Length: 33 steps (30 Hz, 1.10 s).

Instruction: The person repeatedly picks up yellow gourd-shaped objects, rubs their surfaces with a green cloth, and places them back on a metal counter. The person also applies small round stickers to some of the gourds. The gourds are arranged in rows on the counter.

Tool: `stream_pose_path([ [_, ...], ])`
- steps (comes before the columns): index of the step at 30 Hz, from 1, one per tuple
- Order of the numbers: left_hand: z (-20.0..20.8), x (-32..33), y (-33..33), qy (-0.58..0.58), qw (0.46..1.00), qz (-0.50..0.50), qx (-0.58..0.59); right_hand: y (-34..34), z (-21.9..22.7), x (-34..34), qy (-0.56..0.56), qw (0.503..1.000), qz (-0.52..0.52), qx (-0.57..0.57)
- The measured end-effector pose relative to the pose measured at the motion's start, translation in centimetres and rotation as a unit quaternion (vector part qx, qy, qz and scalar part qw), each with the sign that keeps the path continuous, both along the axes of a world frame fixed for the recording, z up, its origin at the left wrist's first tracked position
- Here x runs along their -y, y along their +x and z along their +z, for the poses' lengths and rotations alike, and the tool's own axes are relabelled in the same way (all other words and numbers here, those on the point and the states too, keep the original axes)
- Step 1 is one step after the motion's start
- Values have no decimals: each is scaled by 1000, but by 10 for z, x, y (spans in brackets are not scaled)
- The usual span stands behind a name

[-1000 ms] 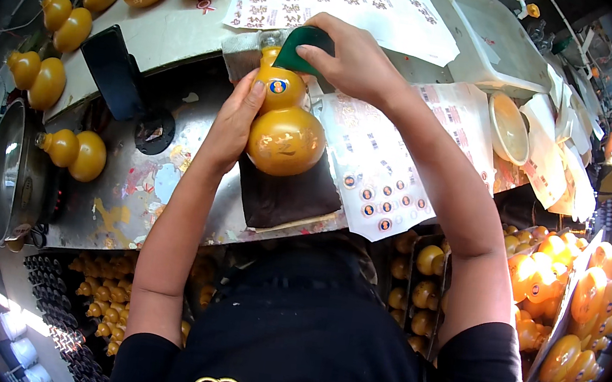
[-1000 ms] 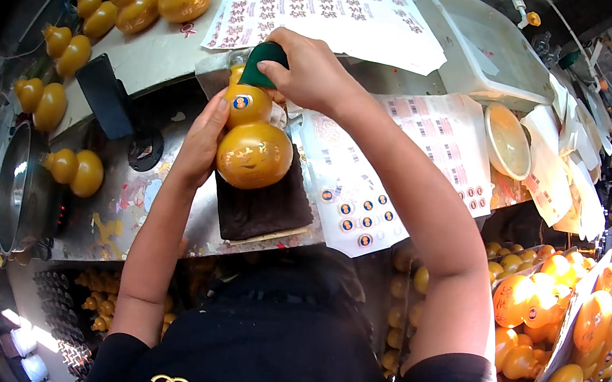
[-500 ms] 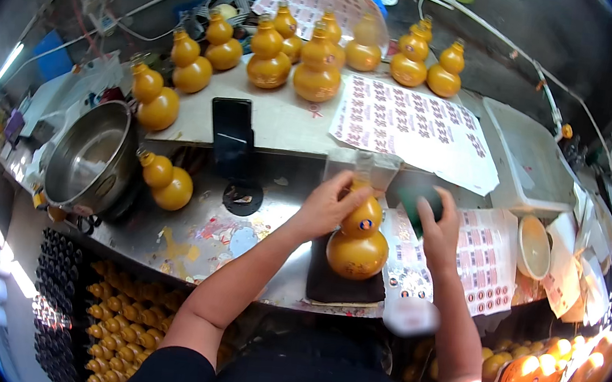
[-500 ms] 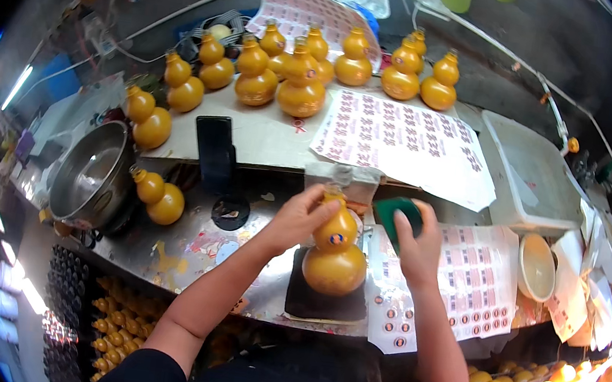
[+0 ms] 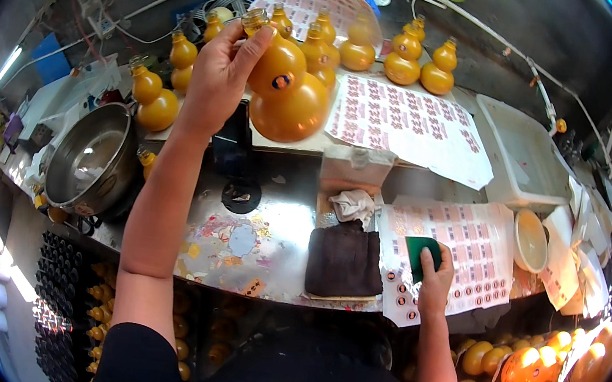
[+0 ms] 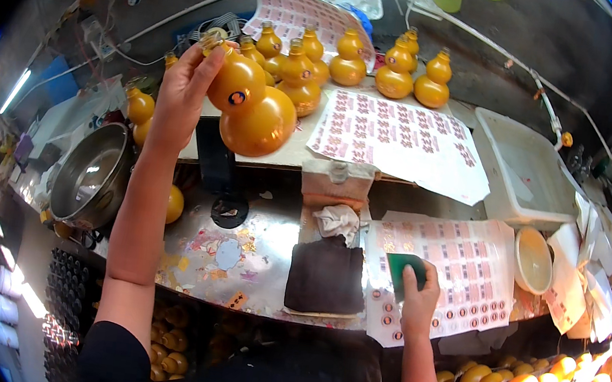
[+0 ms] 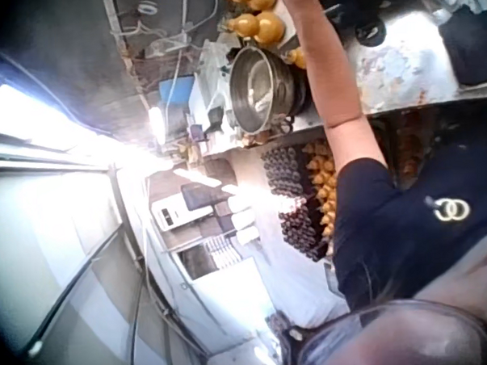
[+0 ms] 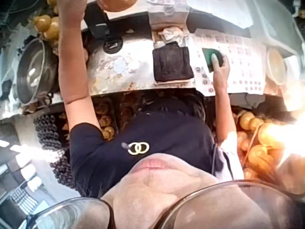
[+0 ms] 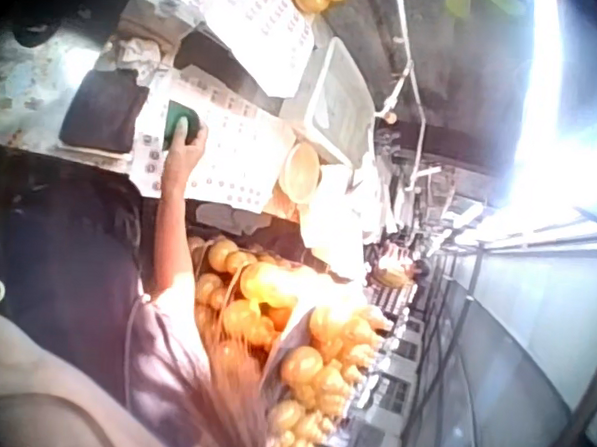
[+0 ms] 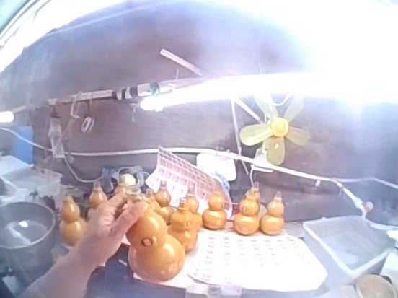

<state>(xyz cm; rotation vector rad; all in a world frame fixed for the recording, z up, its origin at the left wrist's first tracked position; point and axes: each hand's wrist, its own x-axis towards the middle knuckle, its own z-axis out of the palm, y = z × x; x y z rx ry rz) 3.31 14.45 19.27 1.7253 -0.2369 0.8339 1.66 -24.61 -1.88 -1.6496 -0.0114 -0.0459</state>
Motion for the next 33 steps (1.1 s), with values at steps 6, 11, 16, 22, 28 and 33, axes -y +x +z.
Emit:
stream_pose_path([
  [6,-58,-27,70,165,974,148,-37,-6,4,-15,-50,998,9,22],
  [11,-92,-24,107,226,946,230,39,-3,11,-10,-42,999,-4,22],
  [16,-59,-23,93,194,964,151,-99,-1,6,-6,-7,1000,-4,10],
  [22,-6,-126,110,195,941,271,-51,1,-8,4,185,981,-21,-54],
  [28,-16,-272,159,354,821,395,-209,5,-16,-1,274,958,16,-81],
  [33,-25,-294,192,372,784,396,-299,9,-21,-3,261,961,-2,-87],
])
